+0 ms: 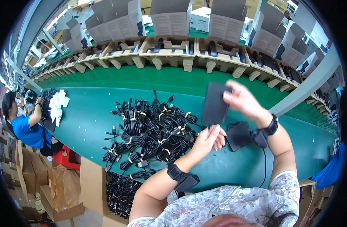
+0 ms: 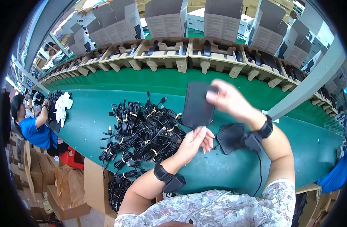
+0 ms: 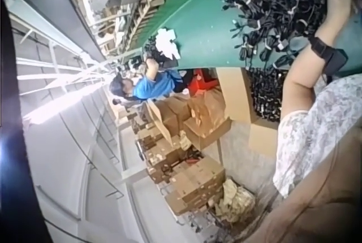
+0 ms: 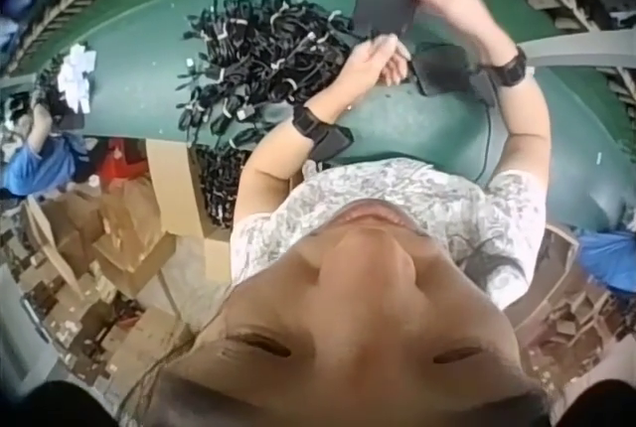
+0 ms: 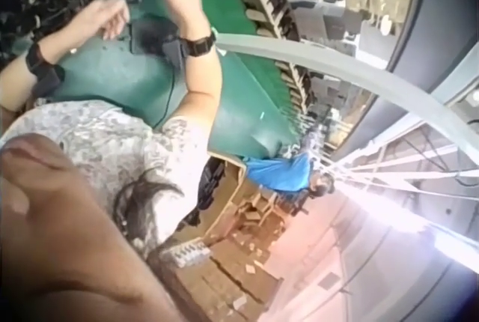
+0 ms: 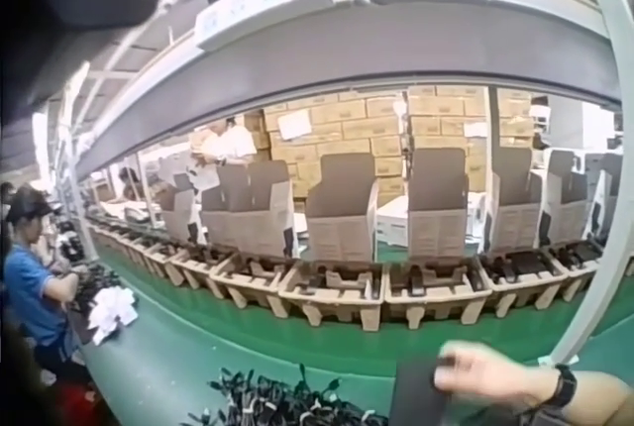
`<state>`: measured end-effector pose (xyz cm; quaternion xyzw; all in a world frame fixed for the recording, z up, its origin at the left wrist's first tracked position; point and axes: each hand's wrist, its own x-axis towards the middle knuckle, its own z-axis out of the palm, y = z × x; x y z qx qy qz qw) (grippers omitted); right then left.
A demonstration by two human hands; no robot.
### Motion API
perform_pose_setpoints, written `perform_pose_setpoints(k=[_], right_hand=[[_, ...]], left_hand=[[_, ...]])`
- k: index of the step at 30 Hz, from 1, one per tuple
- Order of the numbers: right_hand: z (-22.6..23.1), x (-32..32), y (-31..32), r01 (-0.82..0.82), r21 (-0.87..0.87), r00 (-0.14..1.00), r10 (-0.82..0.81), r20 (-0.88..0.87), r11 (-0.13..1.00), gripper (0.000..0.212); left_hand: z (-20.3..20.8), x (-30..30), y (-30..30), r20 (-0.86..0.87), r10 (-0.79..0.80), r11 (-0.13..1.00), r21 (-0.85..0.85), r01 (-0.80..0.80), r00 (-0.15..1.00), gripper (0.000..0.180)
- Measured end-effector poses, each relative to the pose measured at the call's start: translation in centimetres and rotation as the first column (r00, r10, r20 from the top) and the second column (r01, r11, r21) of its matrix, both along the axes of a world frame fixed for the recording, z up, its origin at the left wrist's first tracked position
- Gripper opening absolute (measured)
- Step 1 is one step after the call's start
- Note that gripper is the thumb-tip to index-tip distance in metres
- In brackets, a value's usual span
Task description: The person picks up a cable from a box, connects it to a square electronic device, and places the assembled unit into a cardboard tray, repeating the process.
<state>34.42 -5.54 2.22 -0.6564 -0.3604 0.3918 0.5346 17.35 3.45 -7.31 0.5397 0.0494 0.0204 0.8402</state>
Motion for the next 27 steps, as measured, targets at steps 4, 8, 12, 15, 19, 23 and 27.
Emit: perform_pose_setpoints(k=[4,8,12,15,19,23,27], right_hand=[[-0.5,11.9,3.2,0.409,0.553,0.676,-0.648,0.350,0.726,0.039],[1.0,20.3,5.1,0.576,0.502,0.306,-0.739,0.601,0.646,0.044],[0.6,21.4,7.1,0.665,0.375,0.168,-0.619,0.767,0.645,0.044],[-0.2,21.8,7.7,0.727,0.174,0.278,-0.516,0.810,0.665,0.043],[-2.8,23.5,5.8,0.669,0.145,0.196,-0.361,0.912,0.729,0.037],[-2.9,18.4,6.0,0.611,0.201,-0.157,-0.132,0.979,0.765,0.024],[1.4,7.3,4.2,0.040,0.216,0.656,-0.189,0.731,0.976,0.018]], left_hand=[[0.2,0.3,-0.7,0.004,0.037,0.991,0.127,-0.037,0.999,0.031],[-0.3,0.5,-0.4,0.006,0.014,0.985,0.173,-0.015,1.000,0.028],[-0.4,0.0,-0.2,0.001,0.037,0.984,0.175,-0.037,0.999,0.027],[-0.3,0.0,-0.2,-0.001,0.048,0.983,0.180,-0.047,0.999,0.027],[-0.5,0.1,-0.4,0.008,0.044,0.982,0.183,-0.045,0.999,0.025],[-0.6,0.4,-0.3,0.018,0.051,0.986,0.157,-0.053,0.999,0.024],[-0.6,0.0,-0.4,0.014,0.060,0.987,0.149,-0.062,0.998,0.023]])
